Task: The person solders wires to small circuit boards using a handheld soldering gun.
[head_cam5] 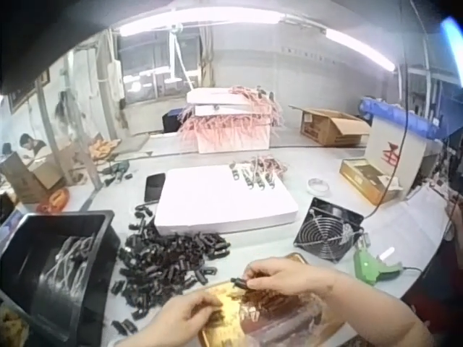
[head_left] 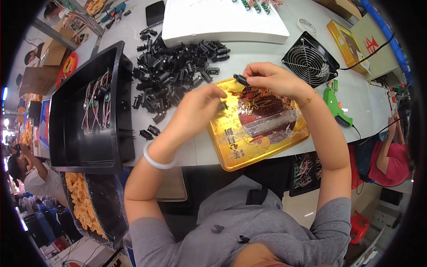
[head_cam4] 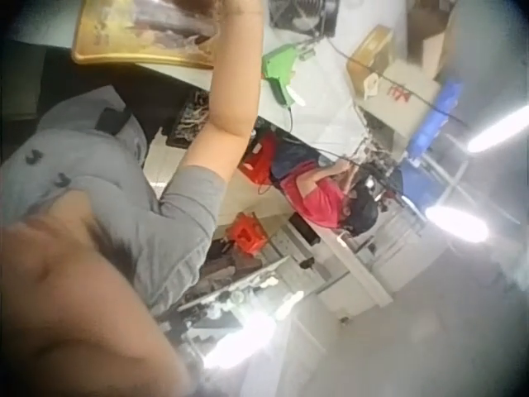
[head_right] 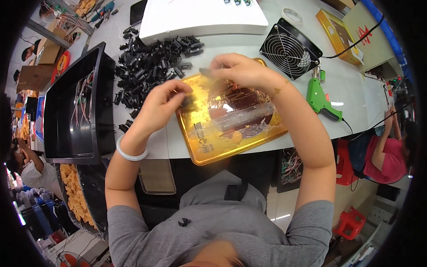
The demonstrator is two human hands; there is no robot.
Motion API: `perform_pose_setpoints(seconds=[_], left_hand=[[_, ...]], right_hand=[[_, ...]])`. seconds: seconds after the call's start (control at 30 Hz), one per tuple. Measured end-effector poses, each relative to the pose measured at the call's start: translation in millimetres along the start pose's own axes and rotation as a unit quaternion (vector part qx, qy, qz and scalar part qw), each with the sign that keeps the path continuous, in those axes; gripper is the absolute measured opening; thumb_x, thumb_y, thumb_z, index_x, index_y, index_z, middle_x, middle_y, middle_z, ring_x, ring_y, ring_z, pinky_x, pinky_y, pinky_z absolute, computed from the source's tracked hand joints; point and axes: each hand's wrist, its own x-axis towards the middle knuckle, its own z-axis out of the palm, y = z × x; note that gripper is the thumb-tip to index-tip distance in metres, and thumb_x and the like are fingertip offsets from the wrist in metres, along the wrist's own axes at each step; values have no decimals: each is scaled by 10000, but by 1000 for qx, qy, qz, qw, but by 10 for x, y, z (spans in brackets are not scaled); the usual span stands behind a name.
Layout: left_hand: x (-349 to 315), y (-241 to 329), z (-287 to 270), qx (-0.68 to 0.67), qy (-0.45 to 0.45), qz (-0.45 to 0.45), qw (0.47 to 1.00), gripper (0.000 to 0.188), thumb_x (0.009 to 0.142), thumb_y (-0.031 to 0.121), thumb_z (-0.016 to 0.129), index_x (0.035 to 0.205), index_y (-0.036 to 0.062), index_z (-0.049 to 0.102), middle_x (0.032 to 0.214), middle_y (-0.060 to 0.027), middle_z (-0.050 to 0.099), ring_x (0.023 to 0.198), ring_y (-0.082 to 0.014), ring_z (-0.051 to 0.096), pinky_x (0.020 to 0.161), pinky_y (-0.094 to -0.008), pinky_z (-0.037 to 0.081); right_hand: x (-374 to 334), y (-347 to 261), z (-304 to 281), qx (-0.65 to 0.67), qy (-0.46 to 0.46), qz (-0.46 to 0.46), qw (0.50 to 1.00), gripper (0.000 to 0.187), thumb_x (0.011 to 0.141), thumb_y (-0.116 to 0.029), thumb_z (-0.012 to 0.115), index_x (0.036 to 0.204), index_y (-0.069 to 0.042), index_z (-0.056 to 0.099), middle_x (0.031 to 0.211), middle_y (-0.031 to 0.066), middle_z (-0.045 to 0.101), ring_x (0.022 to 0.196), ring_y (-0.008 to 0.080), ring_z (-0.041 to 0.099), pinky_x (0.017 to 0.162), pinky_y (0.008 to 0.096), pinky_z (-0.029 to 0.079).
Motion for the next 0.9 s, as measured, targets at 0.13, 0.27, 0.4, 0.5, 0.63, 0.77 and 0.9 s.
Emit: perform_pose_setpoints(seconds=[0.13,0.27,0.4,0.5,0.63,0.77,0.9], left_hand=[[-21,-46,142,151,26,42,987,76,808,34,524,870,6,557,724,-71,572,608,-149,536,546,-269,442],[-10,-93,117,261,108,139,949,87,758,54,579,829,7,561,714,-114,560,644,-240,548,588,-311,443],[-152,-17,11,258,96,133,952,122,722,84,617,813,14,579,796,-121,571,763,-294,522,698,-382,426],[-309,2,103,301,91,160,936,156,683,106,663,799,36,587,766,-87,540,722,-264,507,665,-362,419],[-339,-105,214,332,120,168,920,194,629,80,689,793,50,590,744,-68,522,710,-247,504,655,-347,409],[-457,-57,253,314,161,194,915,213,607,52,689,792,50,584,754,-64,526,712,-252,502,670,-350,395],[-602,-45,374,292,150,201,923,215,599,41,681,790,51,583,750,-61,521,708,-248,498,666,-357,385]], right_hand=[[-59,211,32,-112,-7,-10,994,162,789,-153,521,802,-2,580,768,75,596,692,179,542,644,317,430],[-82,168,65,-249,15,6,968,166,823,-146,504,798,16,527,694,80,535,651,144,479,613,278,398],[-129,203,21,-241,73,8,968,218,789,-188,560,792,27,595,714,126,604,648,216,556,619,314,439],[-151,200,83,-288,103,8,952,204,767,-188,602,806,13,605,717,116,600,665,228,574,620,316,447],[-249,216,285,-320,214,-113,916,168,727,-151,637,834,-23,618,748,109,583,684,240,579,639,335,464],[-289,314,391,-344,201,-193,897,212,689,-105,661,886,-40,622,797,95,583,734,250,568,679,331,466],[-446,309,513,-309,135,-249,908,251,649,-73,689,890,-43,628,822,88,599,775,256,560,701,322,460]])
